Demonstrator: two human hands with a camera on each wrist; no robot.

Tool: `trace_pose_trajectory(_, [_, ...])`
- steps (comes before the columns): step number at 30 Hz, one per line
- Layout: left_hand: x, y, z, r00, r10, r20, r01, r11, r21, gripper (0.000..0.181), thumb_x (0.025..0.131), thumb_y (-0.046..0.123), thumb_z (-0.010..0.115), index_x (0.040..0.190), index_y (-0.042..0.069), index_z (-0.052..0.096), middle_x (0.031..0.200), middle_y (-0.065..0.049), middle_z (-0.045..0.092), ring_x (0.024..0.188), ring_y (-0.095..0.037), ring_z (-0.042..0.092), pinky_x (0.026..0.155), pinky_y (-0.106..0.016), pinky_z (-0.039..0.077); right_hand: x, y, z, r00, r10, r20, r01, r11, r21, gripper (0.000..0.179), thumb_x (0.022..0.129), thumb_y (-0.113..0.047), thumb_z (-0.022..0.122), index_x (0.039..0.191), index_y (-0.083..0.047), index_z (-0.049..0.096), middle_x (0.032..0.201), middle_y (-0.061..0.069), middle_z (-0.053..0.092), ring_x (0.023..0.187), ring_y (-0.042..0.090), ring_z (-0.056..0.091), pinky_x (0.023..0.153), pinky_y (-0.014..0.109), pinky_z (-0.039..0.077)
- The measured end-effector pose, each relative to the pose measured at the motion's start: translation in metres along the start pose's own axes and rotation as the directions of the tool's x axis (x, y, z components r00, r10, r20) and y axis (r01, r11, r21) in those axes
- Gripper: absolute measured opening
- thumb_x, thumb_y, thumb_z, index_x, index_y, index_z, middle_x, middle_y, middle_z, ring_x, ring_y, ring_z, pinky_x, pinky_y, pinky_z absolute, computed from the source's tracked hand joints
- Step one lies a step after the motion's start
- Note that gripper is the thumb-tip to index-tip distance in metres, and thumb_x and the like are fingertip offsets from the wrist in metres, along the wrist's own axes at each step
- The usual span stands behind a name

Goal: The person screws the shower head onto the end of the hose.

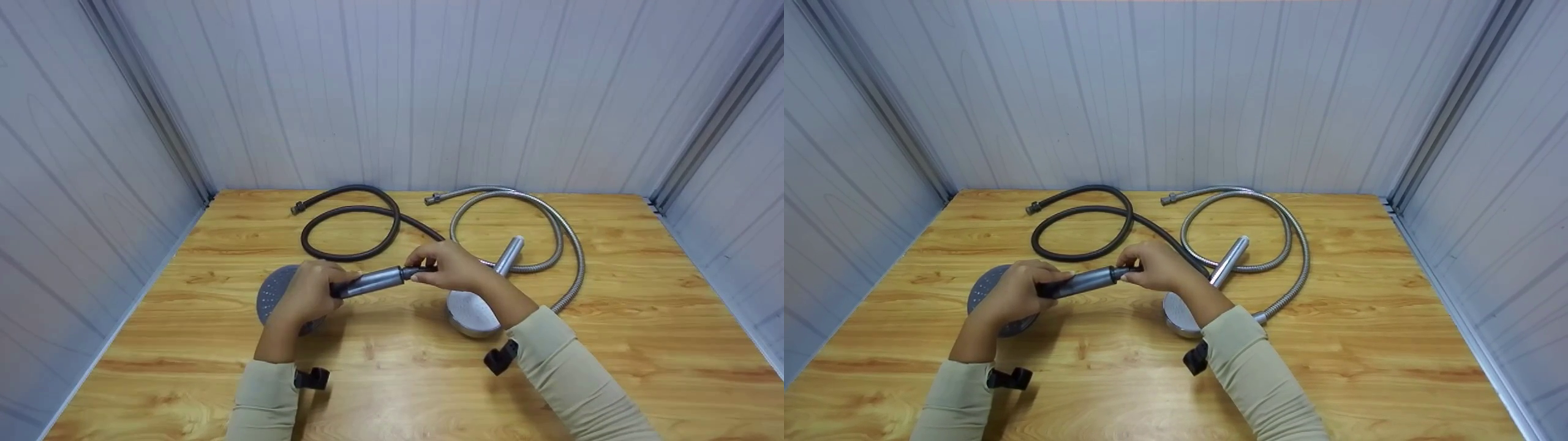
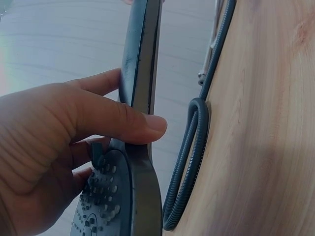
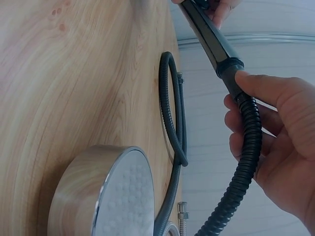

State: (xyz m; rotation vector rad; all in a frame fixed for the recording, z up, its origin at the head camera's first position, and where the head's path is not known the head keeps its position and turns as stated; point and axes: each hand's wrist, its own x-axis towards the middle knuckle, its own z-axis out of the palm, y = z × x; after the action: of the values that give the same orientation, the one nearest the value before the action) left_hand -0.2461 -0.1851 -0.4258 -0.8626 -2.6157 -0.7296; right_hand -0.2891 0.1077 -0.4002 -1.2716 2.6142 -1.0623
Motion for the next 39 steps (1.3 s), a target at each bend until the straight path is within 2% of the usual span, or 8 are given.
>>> trace_pose_trajectory(6, [0.0,-0.0009,0.0001,1.0,0.008,-0.003,-0.008,1.0,0.007,0.053,0.062,-0.01,0.079,0.109,0.015,0.076,0.089,-0.001,0.074,0.081,-0.019,0.067,0.072,-0.036,0.054,0.0004,0.0008,0.0009,1.0,0.008,0.007,-0.007,1.0,-0.006,0.017,0.09,-0.011,0.07,0.106,-0.007,0.073,0.094,0.002,0.07,0.073,0.011,0.059,0.065,0.027,0.049])
trace_pose_trajectory(13, [-0.0001,-0.0007,-0.0002,1.0,-0.015,0.012,0.015,1.0,0.007,0.053,0.062,-0.01,0.078,0.11,0.014,0.076,0.091,-0.002,0.073,0.084,-0.021,0.067,0.075,-0.038,0.054,-0.0004,0.001,0.0004,0.999,0.036,0.026,-0.036,0.999,0.0,0.018,0.094,-0.013,0.065,0.109,-0.006,0.072,0.093,0.002,0.071,0.071,0.014,0.056,0.063,0.027,0.046])
trace_pose_trajectory(18, [0.0001,-0.0003,-0.0008,1.0,-0.023,0.021,0.023,1.0,0.017,0.054,0.062,-0.009,0.079,0.111,0.015,0.075,0.092,-0.002,0.073,0.085,-0.021,0.067,0.077,-0.039,0.053,0.0003,0.0006,0.001,0.998,0.057,0.033,-0.056,0.998,-0.017,0.02,0.095,-0.016,0.064,0.11,-0.007,0.072,0.093,0.001,0.071,0.07,0.011,0.055,0.064,0.027,0.045])
trace_pose_trajectory(20, [0.0001,-0.0002,-0.0008,0.999,-0.028,0.021,0.028,0.999,0.016,0.055,0.062,-0.009,0.079,0.111,0.016,0.075,0.092,-0.002,0.073,0.086,-0.022,0.066,0.077,-0.039,0.053,0.0006,0.0007,0.0011,0.998,0.05,0.028,-0.049,0.998,-0.025,0.022,0.094,-0.017,0.066,0.112,-0.005,0.071,0.095,0.002,0.07,0.073,0.009,0.056,0.066,0.028,0.048])
trace_pose_trajectory(24, [-0.0003,-0.0008,-0.0005,1.0,-0.015,0.011,0.015,1.0,0.012,0.054,0.063,-0.01,0.079,0.11,0.015,0.076,0.091,-0.002,0.073,0.085,-0.022,0.067,0.075,-0.039,0.054,0.0003,0.0017,0.0017,1.0,0.026,0.006,-0.026,0.999,-0.03,0.03,0.088,-0.016,0.073,0.114,-0.002,0.069,0.101,0.006,0.068,0.081,0.015,0.062,0.072,0.031,0.051])
trace_pose_trajectory(29, [-0.0001,-0.0006,-0.0003,1.0,-0.016,0.011,0.015,1.0,0.013,0.052,0.064,-0.008,0.079,0.11,0.014,0.076,0.092,-0.003,0.073,0.086,-0.023,0.067,0.077,-0.04,0.054,-0.0007,0.0014,0.0022,1.0,0.012,-0.018,-0.013,1.0,-0.022,0.028,0.082,-0.008,0.078,0.108,-0.004,0.067,0.099,0.006,0.066,0.084,0.019,0.063,0.071,0.031,0.052])
trace_pose_trajectory(39, [-0.0001,0.001,-0.0005,0.999,-0.031,0.02,0.03,0.999,0.027,0.053,0.064,-0.007,0.081,0.11,0.017,0.076,0.092,-0.002,0.074,0.086,-0.022,0.067,0.08,-0.042,0.052,0.0003,0.0038,0.0037,1.0,-0.015,-0.018,0.014,1.0,-0.027,0.02,0.083,-0.004,0.075,0.102,-0.005,0.069,0.094,0.005,0.067,0.082,0.016,0.059,0.07,0.029,0.051])
